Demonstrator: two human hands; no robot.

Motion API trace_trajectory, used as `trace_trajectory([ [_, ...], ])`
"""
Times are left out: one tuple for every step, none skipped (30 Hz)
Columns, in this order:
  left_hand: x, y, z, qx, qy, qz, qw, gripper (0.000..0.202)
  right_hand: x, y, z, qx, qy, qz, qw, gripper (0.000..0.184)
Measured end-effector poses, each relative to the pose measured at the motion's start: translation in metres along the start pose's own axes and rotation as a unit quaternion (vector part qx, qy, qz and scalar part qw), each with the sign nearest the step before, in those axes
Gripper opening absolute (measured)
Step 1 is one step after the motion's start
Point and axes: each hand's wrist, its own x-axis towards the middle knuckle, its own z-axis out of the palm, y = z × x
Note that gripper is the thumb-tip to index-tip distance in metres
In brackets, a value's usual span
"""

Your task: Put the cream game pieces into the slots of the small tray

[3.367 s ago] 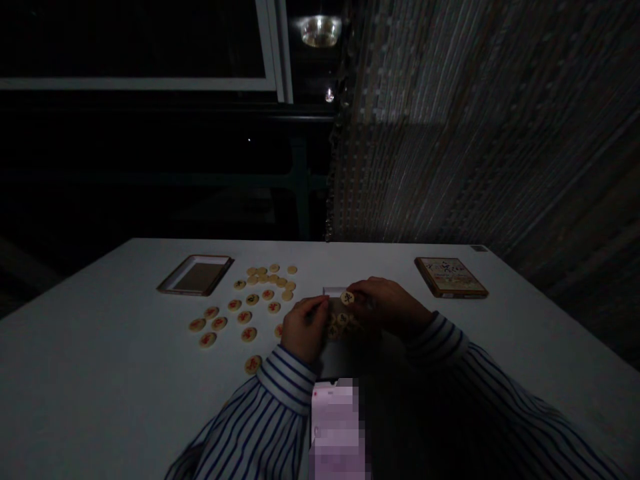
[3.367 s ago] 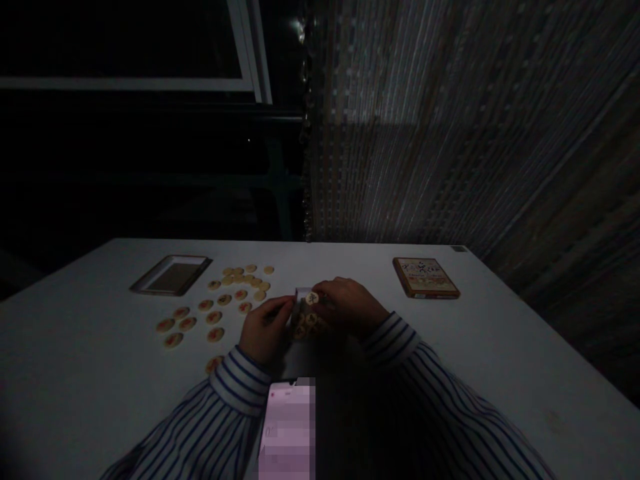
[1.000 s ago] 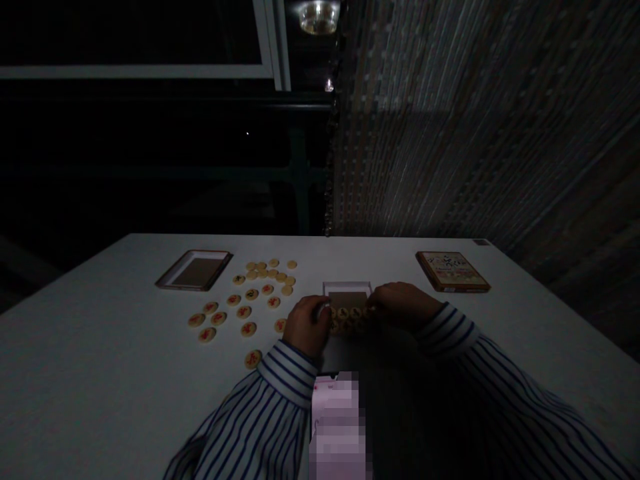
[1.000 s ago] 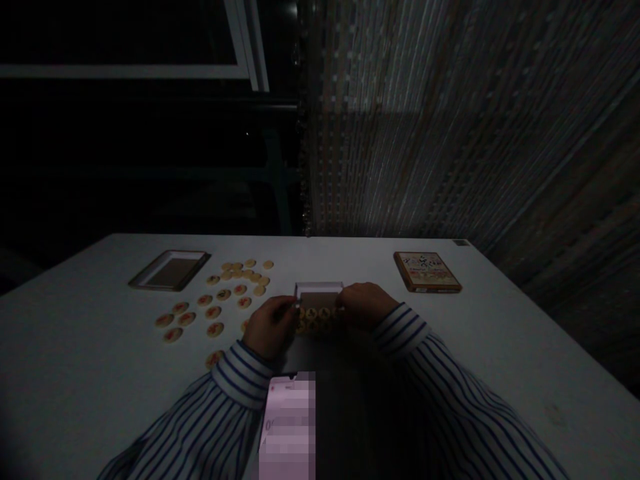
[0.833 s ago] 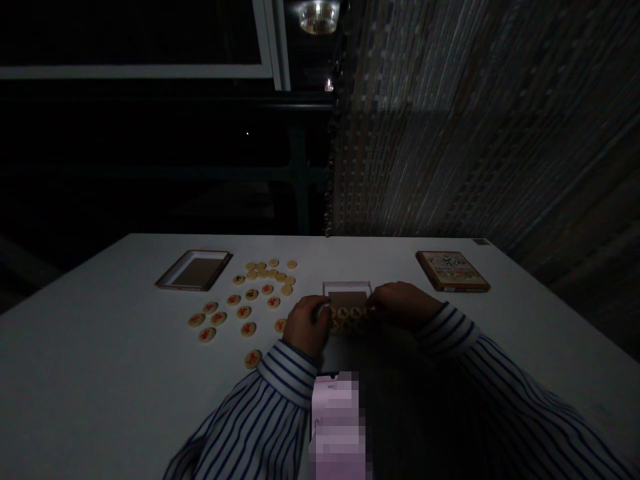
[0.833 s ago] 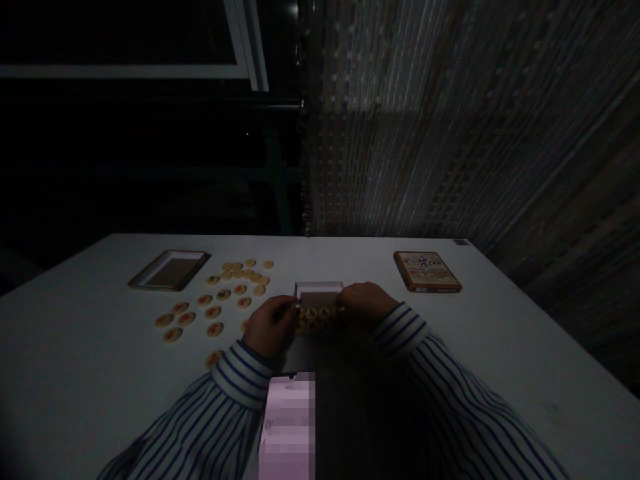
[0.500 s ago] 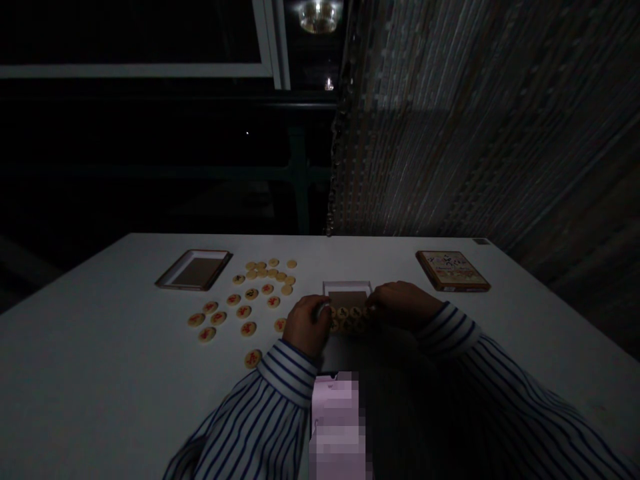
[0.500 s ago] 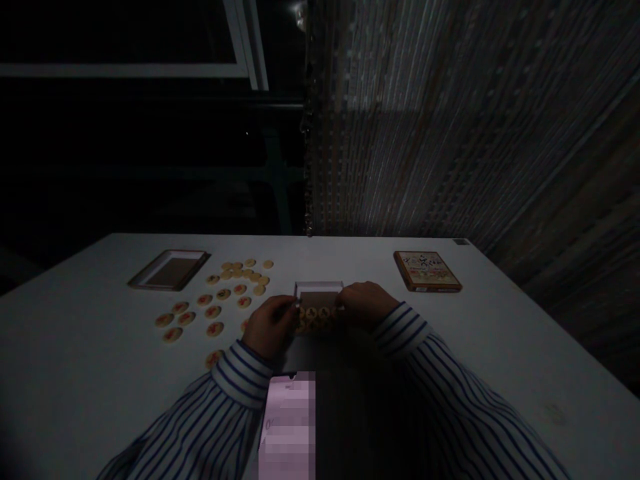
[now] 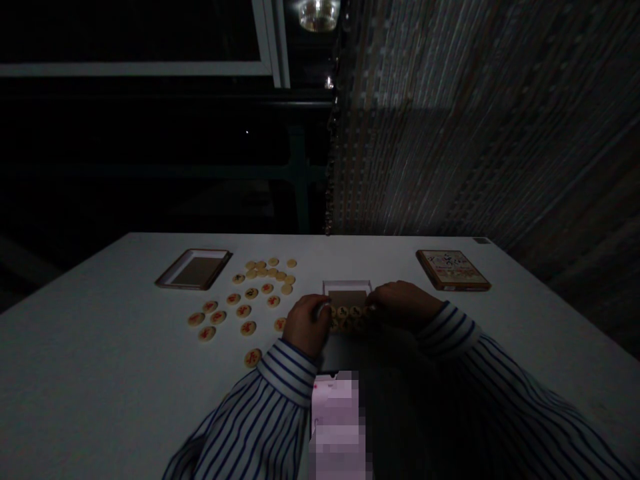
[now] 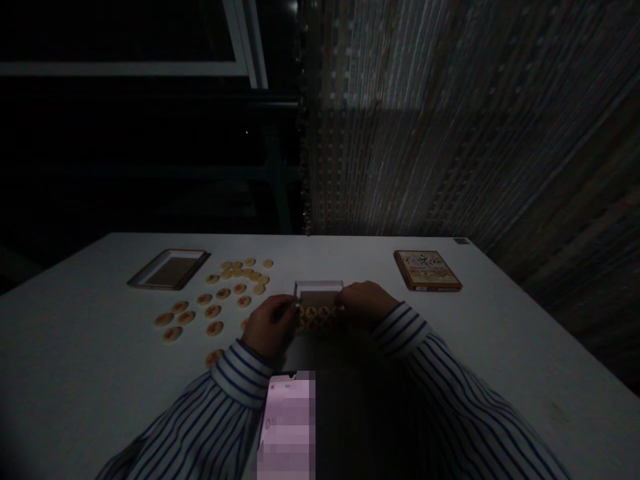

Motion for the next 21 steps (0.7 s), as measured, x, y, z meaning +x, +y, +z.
trace_trajectory([
  [0.0,0.0,0.0,0.001,0.0,-0.001,1.0,0.02,0.0,0.0,0.0,-0.001,0.001,0.0,1.0,0.029],
  [0.0,0.001,-0.001,0.002,-0.001,-0.002,1.0,0.02,0.0,0.0,0.0,-0.003,0.002,-0.001,1.0,0.029],
  [0.0,0.002,-0.001,0.003,-0.002,-0.003,1.0,0.02,0.001,0.0,0.0,-0.004,0.003,-0.001,1.0,0.029],
  [0.0,0.002,-0.001,0.005,-0.002,-0.005,1.0,0.02,0.001,0.0,0.0,-0.006,0.002,0.0,1.0,0.029],
  [0.0,0.002,-0.002,0.005,-0.003,-0.006,1.0,0.02,0.001,0.0,0.0,-0.006,0.0,0.0,1.0,0.029],
  [0.0,0.003,-0.002,0.005,-0.003,-0.006,1.0,0.02,0.001,-0.001,-0.001,-0.006,-0.001,0.001,1.0,0.029],
  [0.0,0.002,-0.001,0.004,-0.003,-0.006,1.0,0.02,0.001,-0.001,-0.001,-0.005,-0.002,0.001,1.0,0.029],
  [0.0,0.002,-0.001,0.003,-0.001,-0.006,1.0,0.02,0.001,0.0,-0.001,-0.004,-0.001,0.001,1.0,0.03],
  [0.001,0.001,-0.001,0.001,0.0,-0.004,1.0,0.02,0.0,0.0,-0.001,-0.003,0.001,0.002,1.0,0.03],
  [0.001,0.0,0.0,-0.001,0.002,-0.001,1.0,0.02,0.0,0.0,-0.001,-0.003,0.005,0.003,1.0,0.03],
  [0.001,0.0,0.0,-0.004,0.004,0.001,1.0,0.02,0.0,0.0,-0.001,-0.003,0.011,0.003,1.0,0.03],
  [0.001,-0.001,0.001,-0.007,0.006,0.002,1.0,0.02,-0.001,0.001,-0.002,-0.003,0.018,0.005,1.0,0.03],
  [0.001,-0.001,0.001,-0.009,0.006,0.002,1.0,0.02,-0.001,0.001,-0.003,-0.003,0.027,0.008,1.0,0.03],
  [0.001,-0.001,0.001,-0.012,0.007,0.002,1.0,0.019,-0.002,0.001,-0.004,-0.003,0.035,0.012,0.999,0.029],
  [0.001,-0.001,0.0,-0.014,0.007,0.002,1.0,0.019,-0.003,0.0,-0.005,-0.004,0.041,0.018,0.999,0.028],
  [0.001,0.0,-0.001,-0.016,0.008,0.002,1.0,0.019,-0.003,0.0,-0.007,-0.005,0.047,0.025,0.999,0.028],
  [0.001,0.001,-0.001,-0.018,0.011,0.001,1.0,0.019,-0.004,-0.002,-0.009,-0.006,0.053,0.034,0.998,0.029],
  [0.001,0.001,-0.002,-0.019,0.014,-0.002,1.0,0.019,-0.004,-0.003,-0.012,-0.009,0.057,0.043,0.997,0.03],
  [0.001,0.002,-0.003,-0.021,0.018,-0.005,1.0,0.02,-0.005,-0.004,-0.014,-0.012,0.061,0.052,0.997,0.031],
  [0.001,0.002,-0.004,-0.023,0.023,-0.008,0.999,0.019,-0.006,-0.006,-0.016,-0.016,0.066,0.06,0.996,0.032],
  [0.002,0.003,-0.005,-0.027,0.028,-0.01,0.999,0.019,-0.006,-0.007,-0.017,-0.019,0.071,0.068,0.995,0.032],
])
